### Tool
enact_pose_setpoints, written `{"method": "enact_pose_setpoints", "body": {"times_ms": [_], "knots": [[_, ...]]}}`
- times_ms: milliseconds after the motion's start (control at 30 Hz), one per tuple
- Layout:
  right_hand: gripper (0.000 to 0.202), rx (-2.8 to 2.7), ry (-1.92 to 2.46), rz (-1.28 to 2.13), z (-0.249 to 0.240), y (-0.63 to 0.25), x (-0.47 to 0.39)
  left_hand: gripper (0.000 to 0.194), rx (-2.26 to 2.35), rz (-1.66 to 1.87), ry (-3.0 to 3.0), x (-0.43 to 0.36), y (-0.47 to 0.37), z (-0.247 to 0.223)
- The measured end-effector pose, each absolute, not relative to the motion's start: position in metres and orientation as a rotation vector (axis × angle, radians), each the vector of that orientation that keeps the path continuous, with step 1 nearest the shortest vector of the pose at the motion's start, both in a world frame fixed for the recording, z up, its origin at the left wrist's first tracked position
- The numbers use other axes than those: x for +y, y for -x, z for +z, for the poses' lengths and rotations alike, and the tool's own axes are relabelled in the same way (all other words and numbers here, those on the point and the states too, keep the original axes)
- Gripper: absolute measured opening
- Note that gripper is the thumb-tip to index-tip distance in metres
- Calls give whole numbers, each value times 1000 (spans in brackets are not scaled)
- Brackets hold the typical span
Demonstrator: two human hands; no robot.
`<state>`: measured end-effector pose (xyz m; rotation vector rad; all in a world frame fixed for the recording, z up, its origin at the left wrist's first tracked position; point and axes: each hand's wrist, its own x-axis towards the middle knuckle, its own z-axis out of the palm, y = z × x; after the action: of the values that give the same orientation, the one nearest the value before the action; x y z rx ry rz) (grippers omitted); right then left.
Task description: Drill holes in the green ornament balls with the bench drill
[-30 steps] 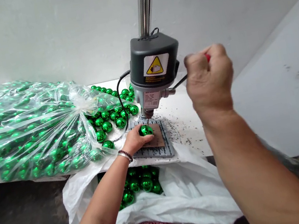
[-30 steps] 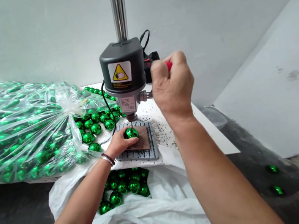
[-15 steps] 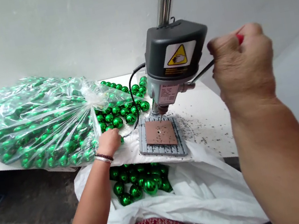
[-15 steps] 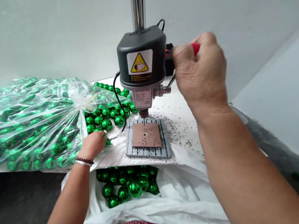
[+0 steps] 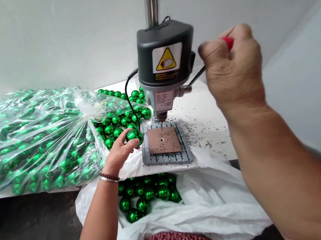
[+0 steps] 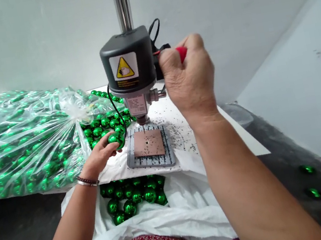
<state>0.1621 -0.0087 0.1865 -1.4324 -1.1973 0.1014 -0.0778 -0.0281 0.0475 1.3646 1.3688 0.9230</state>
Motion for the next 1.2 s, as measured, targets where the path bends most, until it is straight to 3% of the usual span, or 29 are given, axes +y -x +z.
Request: {"method": "enact_pose_setpoints", "body": {"times_ms": [133,300,400,833,1033,1200], "knots": [[19,-1217,1429,124,186,-164,-8,69,914,927,-882,-30,54,41],[22,-1234,1325,110,183,-167,-5,71,773,1020,-694,-29,36,20],[24,-1215,1315,152,183,-166,-6,77,863,1013,-761,-24,30,18],[34,-1263,1386,181,191,-166,-10,53,1306,803,-1301,1,24,25],[33,-1294,1368,172,191,-168,-10,59,1268,782,-1297,7,17,18],[35,-1327,1449,126,195,-171,-4,51,1259,742,-1313,9,14,15]]}}
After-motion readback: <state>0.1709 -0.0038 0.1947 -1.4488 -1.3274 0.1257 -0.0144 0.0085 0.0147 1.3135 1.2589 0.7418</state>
